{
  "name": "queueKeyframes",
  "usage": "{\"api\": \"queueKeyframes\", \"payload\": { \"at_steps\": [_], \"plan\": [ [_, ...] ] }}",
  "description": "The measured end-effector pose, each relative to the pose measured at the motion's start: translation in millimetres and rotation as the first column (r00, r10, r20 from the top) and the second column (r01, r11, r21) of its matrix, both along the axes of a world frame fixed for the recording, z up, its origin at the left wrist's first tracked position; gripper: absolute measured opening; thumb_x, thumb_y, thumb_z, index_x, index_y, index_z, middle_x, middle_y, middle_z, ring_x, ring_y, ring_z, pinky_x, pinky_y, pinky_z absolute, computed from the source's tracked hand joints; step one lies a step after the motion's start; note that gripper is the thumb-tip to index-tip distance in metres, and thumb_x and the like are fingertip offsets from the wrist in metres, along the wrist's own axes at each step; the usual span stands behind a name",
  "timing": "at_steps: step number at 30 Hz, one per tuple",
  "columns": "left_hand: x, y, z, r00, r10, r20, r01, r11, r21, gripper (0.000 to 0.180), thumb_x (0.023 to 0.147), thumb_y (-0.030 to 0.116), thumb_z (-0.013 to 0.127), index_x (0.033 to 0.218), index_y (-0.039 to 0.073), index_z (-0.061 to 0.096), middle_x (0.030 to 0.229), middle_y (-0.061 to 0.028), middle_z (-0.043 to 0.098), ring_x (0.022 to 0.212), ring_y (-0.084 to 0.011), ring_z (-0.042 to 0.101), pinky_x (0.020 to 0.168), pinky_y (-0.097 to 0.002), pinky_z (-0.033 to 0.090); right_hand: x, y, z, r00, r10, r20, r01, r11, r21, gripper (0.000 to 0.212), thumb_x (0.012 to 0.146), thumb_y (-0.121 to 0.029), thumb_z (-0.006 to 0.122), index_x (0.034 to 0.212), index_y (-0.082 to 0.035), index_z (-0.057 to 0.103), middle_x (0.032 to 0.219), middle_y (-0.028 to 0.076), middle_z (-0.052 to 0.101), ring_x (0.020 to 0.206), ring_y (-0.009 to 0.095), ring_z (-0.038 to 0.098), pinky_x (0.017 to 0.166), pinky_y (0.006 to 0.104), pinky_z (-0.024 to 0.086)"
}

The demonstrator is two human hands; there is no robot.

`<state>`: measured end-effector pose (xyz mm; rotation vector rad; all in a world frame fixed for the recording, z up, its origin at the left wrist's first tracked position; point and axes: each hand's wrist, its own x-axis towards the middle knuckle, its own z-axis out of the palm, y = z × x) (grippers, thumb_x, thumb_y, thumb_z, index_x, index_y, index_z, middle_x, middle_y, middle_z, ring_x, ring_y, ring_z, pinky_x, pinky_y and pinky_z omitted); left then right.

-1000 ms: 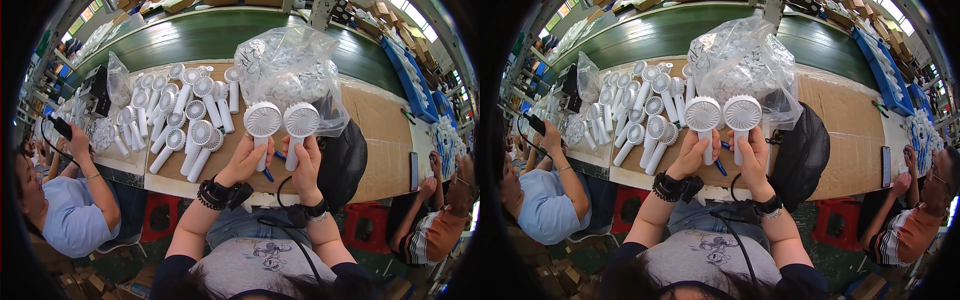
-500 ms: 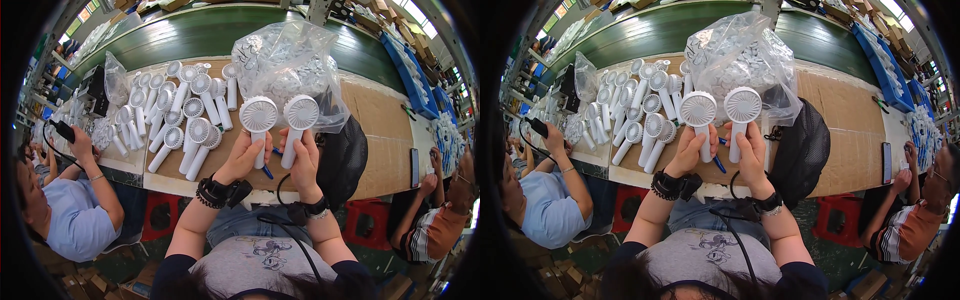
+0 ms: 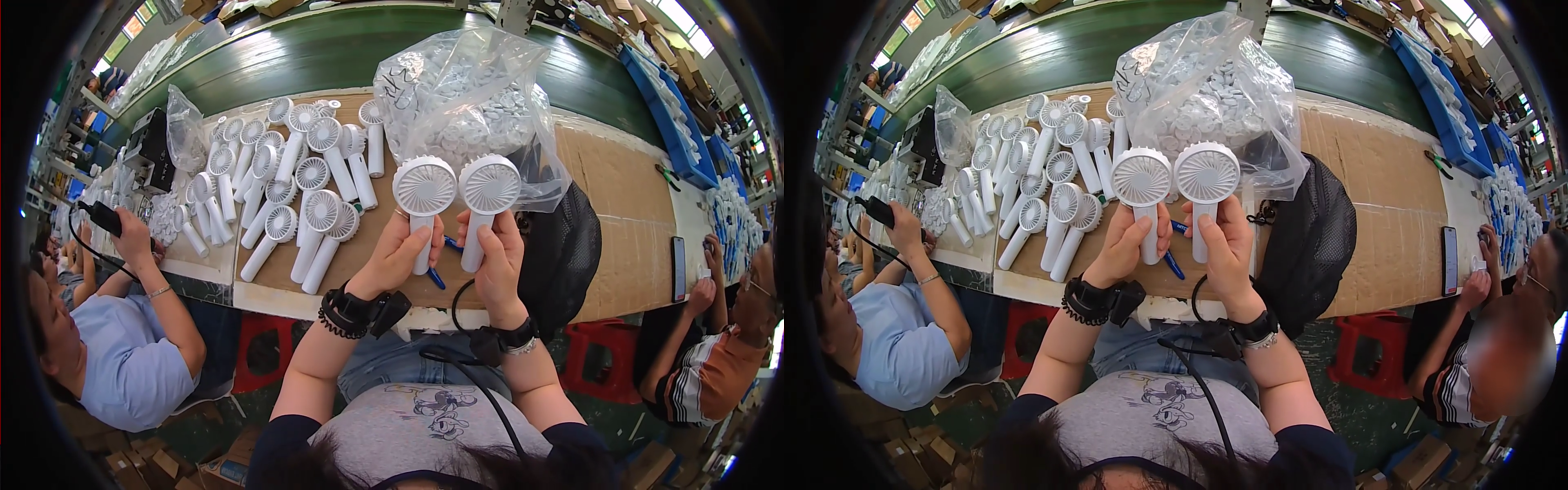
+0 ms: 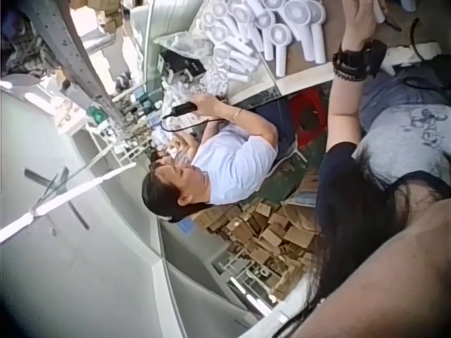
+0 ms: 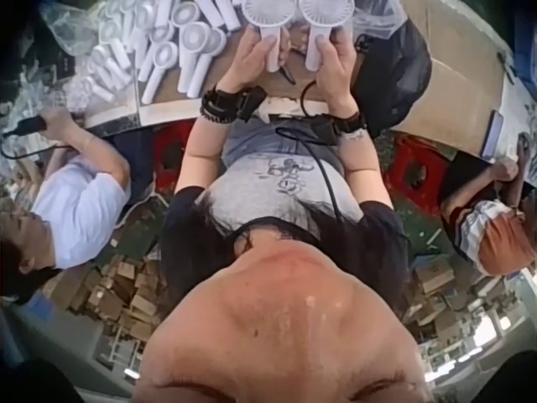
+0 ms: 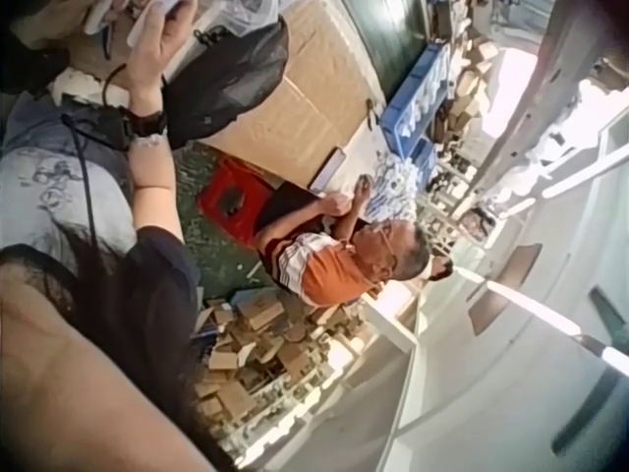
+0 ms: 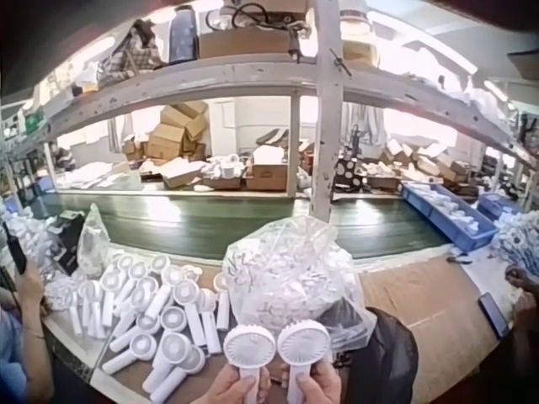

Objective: Assembling and inspecting portable handheld electric fans on a factory assembly line.

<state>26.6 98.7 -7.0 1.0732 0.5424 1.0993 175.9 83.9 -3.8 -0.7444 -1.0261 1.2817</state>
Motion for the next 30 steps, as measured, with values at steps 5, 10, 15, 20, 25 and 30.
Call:
{"api": "queueKeyframes", "payload": {
  "at_steps": [5,10,15,20,25,30],
  "plan": [
    [-0.4,0.8,-2.2,1.0,-0.007,-0.007,0.008,1.0,0.014,0.023,0.086,0.024,0.041,0.089,0.001,0.04,0.074,-0.0048,0.044,0.061,-0.0115,0.047,0.054,-0.0249,0.041,-1.8,0.9,3.2,1.0,0.024,0.001,-0.024,0.999,-0.027,0.03,0.085,-0.009,0.039,0.112,0.002,0.041,0.096,0.01,0.052,0.077,0.012,0.048,0.07,0.0258,0.042],
    [-2.8,3.3,-6.8,0.998,-0.049,0.035,0.049,0.999,0.018,0.017,0.086,0.017,0.04,0.094,0.003,0.039,0.077,-0.0055,0.045,0.061,-0.0112,0.048,0.055,-0.0245,0.042,-2.2,1.6,3.4,0.999,0.045,-0.023,-0.046,0.998,-0.035,0.03,0.086,-0.01,0.037,0.113,0.003,0.041,0.098,0.01,0.051,0.079,0.012,0.048,0.073,0.0256,0.041],
    [-3.1,5.0,-7.2,0.994,-0.062,0.091,0.058,0.998,0.039,0.014,0.087,0.014,0.039,0.095,0.003,0.039,0.078,-0.0055,0.046,0.062,-0.011,0.048,0.055,-0.0244,0.043,-3.1,1.7,4.8,0.997,0.065,-0.038,-0.067,0.996,-0.057,0.03,0.086,-0.01,0.037,0.113,0.002,0.04,0.099,0.01,0.051,0.08,0.012,0.048,0.076,0.026,0.04],
    [-2.1,3.1,-2.6,0.996,-0.02,0.092,0.02,1.0,0.003,0.013,0.088,0.015,0.038,0.093,0.003,0.04,0.078,-0.0054,0.046,0.062,-0.0108,0.048,0.055,-0.0246,0.043,-5.5,0.7,6.1,0.997,0.04,-0.058,-0.044,0.997,-0.064,0.03,0.086,-0.01,0.04,0.114,0.002,0.04,0.1,0.01,0.051,0.083,0.013,0.049,0.077,0.0266,0.04],
    [-1.7,3.6,-3.0,0.996,-0.02,0.092,0.019,1.0,0.015,0.013,0.088,0.015,0.038,0.092,0.002,0.04,0.078,-0.0052,0.045,0.062,-0.0106,0.048,0.055,-0.025,0.044,-3.1,0.8,2.0,0.997,0.005,-0.073,-0.009,0.998,-0.058,0.031,0.086,-0.008,0.043,0.115,0.001,0.039,0.1,0.01,0.052,0.086,0.013,0.05,0.078,0.0273,0.041],
    [-1.4,3.2,-3.0,0.995,-0.007,0.096,0.006,1.0,0.008,0.013,0.088,0.015,0.038,0.092,0.002,0.04,0.078,-0.0052,0.046,0.063,-0.0105,0.048,0.055,-0.0251,0.044,-2.0,0.9,0.6,0.998,-0.01,-0.069,0.008,0.999,-0.032,0.032,0.084,-0.005,0.048,0.114,0.0,0.041,0.1,0.01,0.052,0.088,0.014,0.052,0.08,0.0278,0.042]
  ]
}}
